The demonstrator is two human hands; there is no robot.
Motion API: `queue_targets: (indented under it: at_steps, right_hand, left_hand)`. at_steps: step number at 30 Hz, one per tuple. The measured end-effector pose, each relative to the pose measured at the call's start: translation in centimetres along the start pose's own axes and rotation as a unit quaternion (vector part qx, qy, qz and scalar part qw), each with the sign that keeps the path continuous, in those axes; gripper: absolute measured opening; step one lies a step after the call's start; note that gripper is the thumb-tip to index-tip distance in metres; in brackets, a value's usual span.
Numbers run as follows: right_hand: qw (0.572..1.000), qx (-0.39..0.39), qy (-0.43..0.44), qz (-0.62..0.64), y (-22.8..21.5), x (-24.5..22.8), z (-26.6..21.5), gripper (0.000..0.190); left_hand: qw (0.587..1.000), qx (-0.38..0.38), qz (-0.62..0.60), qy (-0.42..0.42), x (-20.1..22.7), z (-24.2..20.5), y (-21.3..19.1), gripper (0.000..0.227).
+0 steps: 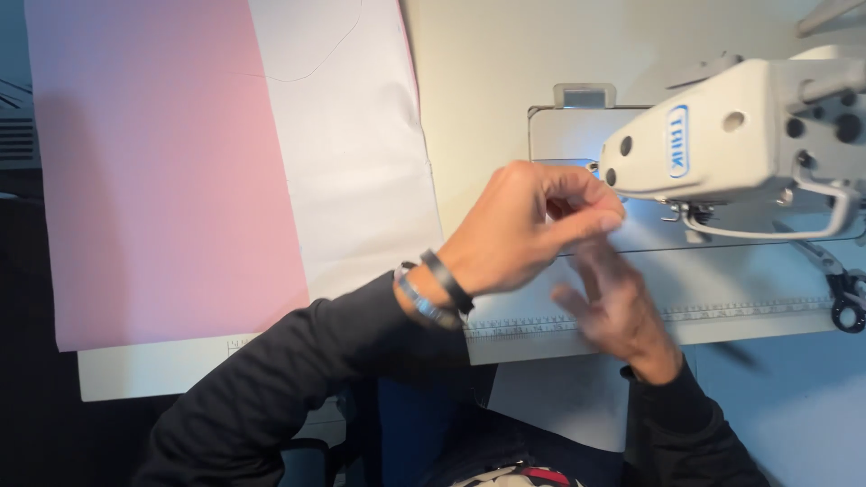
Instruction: Aligning two pieces of material and sewing them together using an industrial sewing machine.
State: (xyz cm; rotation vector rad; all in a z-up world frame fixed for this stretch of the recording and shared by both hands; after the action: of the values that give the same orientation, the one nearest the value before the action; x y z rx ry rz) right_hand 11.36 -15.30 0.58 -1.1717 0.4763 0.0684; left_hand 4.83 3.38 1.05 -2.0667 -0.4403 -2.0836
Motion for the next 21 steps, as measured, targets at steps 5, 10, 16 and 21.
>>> queue_targets:
  at_steps: [5,10,16,21]
  right_hand:
    - [0.983,-0.123,-0.026,0.131,0.4,-2.7,-2.3,0.056]
    - [0.996,-0.079,0.035,0.031,0.0,-2.6,-4.6,0.051]
    - [0.985,-0.131,-0.025,-0.110,1.3,-2.9,-5.8,0.056]
    - [0.978,-0.154,-0.039,-0.135,1.0,-1.6,-6.0,0.064]
  left_hand:
    - [0.998,0.052,0.009,-0.020,-0.6,0.3,-2.4,0.015]
    - [0.984,0.099,0.143,0.035,-4.1,1.7,-0.1,0.011]
    - [0.933,0.121,0.317,0.123,-4.6,3.3,1.8,0.012]
    - [0.935,0.131,0.306,0.124,-5.5,3.9,1.4,0.014]
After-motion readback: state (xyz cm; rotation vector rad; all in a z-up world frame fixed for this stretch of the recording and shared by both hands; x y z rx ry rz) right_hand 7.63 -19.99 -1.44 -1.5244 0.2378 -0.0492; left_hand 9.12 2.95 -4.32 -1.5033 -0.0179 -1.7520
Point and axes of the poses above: each hand's wrist, its own z-axis towards the middle knuckle, its own y-axis out of the palm, x = y × z, the point moved 4 cm from there along z, towards the middle knuckle, and after that the axes turned 7 degrees about -y, right-handed, at the moved point
